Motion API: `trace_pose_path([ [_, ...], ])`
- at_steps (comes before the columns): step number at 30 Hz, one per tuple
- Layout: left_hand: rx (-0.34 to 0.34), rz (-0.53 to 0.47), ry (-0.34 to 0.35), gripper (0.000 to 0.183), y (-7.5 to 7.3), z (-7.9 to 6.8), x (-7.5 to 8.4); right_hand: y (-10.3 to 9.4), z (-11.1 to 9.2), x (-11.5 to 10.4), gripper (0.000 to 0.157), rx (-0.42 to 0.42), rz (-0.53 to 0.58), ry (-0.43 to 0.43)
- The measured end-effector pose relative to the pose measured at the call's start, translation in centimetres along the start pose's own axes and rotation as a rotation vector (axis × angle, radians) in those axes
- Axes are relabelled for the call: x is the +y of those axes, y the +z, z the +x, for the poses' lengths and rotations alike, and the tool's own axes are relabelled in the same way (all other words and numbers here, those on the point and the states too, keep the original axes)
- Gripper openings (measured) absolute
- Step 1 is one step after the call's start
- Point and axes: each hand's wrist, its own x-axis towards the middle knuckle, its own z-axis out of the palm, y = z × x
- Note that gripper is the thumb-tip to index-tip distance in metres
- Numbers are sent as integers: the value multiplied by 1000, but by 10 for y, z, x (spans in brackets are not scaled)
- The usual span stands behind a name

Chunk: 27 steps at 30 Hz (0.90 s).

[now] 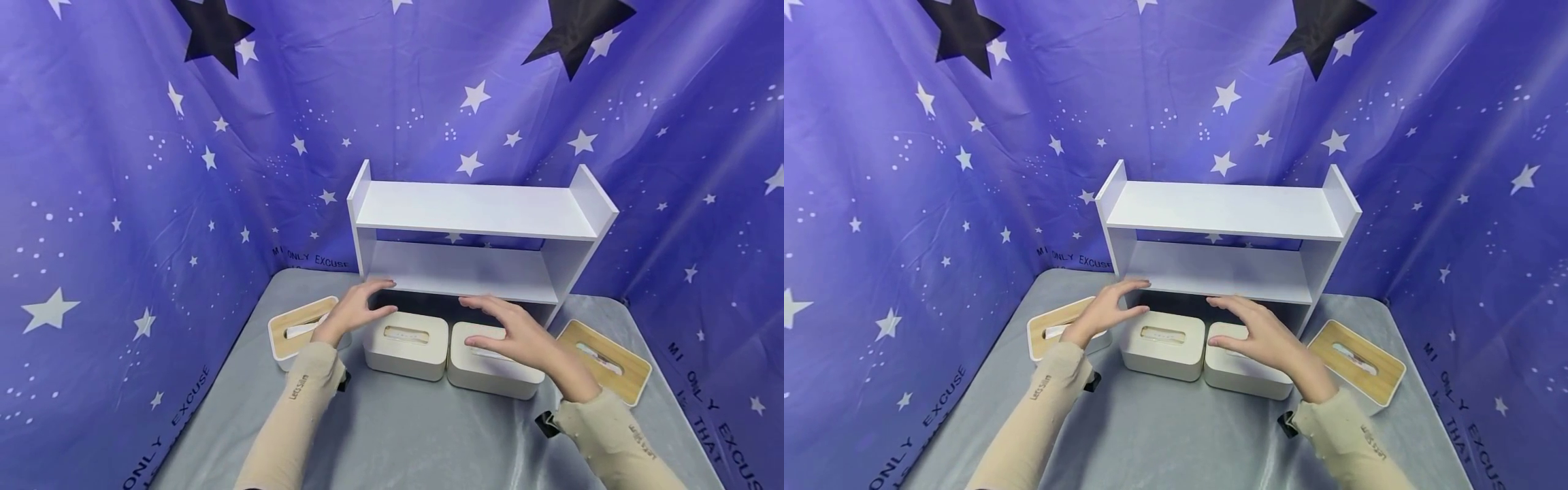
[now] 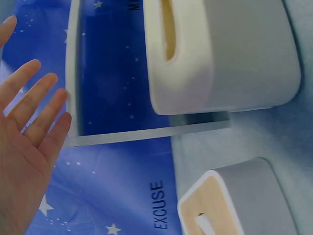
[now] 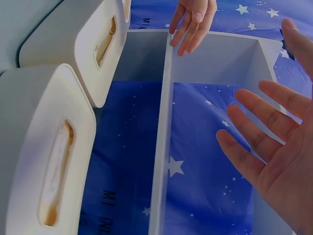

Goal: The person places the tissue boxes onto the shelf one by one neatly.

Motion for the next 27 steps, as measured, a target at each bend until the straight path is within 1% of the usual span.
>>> trace_pose_path([
  [7,64,-28,16,56,8,-5,-5,12,-6,7,60,16,43,39],
  [12,99,-53,-2,53,12,-10,-8,22,-11,10,58,25,92,84],
  [18,144,-84,5,50,18,-15,-12,34,-16,14,58,30,159,112],
  [21,157,-113,-13,49,20,-17,-13,39,-18,17,58,34,189,115],
  [24,159,-153,-42,50,23,-19,-15,44,-20,19,58,40,200,113],
  [27,158,-169,-67,50,26,-20,-17,51,-21,21,58,54,205,115],
])
